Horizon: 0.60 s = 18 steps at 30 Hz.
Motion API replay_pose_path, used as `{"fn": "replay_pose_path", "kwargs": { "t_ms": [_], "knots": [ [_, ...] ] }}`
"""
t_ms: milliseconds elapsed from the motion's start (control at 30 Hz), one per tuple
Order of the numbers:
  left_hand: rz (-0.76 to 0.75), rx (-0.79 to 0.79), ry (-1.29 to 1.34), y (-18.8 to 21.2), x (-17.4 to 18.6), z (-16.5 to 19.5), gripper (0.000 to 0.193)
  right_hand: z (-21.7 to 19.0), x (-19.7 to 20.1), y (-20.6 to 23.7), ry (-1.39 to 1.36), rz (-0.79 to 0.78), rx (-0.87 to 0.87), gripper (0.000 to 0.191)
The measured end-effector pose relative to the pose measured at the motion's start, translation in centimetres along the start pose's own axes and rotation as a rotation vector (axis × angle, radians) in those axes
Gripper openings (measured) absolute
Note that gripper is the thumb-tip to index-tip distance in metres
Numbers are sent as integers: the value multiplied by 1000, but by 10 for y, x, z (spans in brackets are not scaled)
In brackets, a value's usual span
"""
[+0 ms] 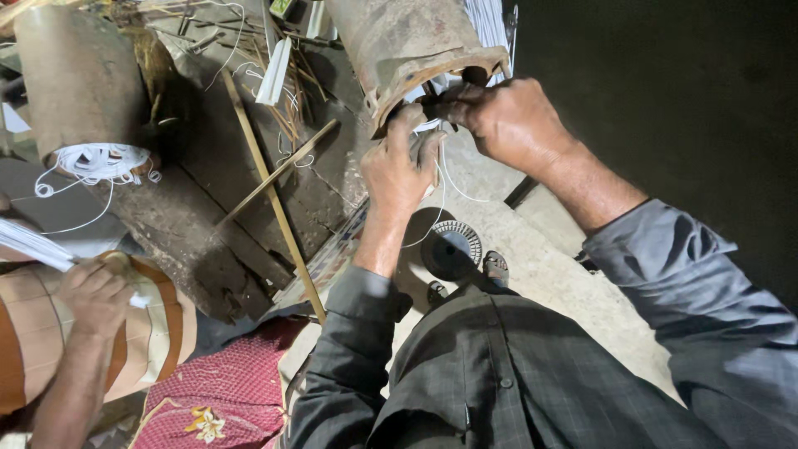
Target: The person coils white wire by hand and inserts the loops into a cylindrical metal housing. They use a wooden stick to push and adjust the wire inside the housing, repeating the process with additional coils.
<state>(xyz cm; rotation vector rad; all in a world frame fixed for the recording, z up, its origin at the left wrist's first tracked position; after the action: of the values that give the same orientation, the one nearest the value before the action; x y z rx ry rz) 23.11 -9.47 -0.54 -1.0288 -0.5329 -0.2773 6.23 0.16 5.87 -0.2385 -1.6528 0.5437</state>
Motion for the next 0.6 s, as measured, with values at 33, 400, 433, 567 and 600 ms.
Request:
{"fn": "replay_pose_path", "kwargs": {
  "t_ms": [33,400,433,567,600],
  "knots": [
    [-8,-16,-12,2,-1,-2,41,-2,1,-1,22,0,23,34],
    [-104,-145,-142,-6,8,-4,40,-14,-3,-1,126,49,49,20],
    [-72,-154,-129,-3,11,-2,39,-15,-2,6,29,144,29,25],
    [174,140,265,34,22,3,37,-16,-12,48,-496,460,-393,12],
    [191,348,390,43,20,1,36,-10,-16,56,-574,493,-552,18]
  ]
}}
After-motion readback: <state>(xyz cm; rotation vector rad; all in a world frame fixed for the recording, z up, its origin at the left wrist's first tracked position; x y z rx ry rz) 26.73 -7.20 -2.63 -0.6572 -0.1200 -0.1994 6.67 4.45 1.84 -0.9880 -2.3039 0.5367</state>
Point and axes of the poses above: each hand's wrist, its own y-axis away from the middle knuckle, its own x-axis out of the back of the hand, z = x × y, the point moved 2 cm from there along -y, towards the middle knuckle, and after that the axes turned 5 degrees about -y, right-handed, at the moved point
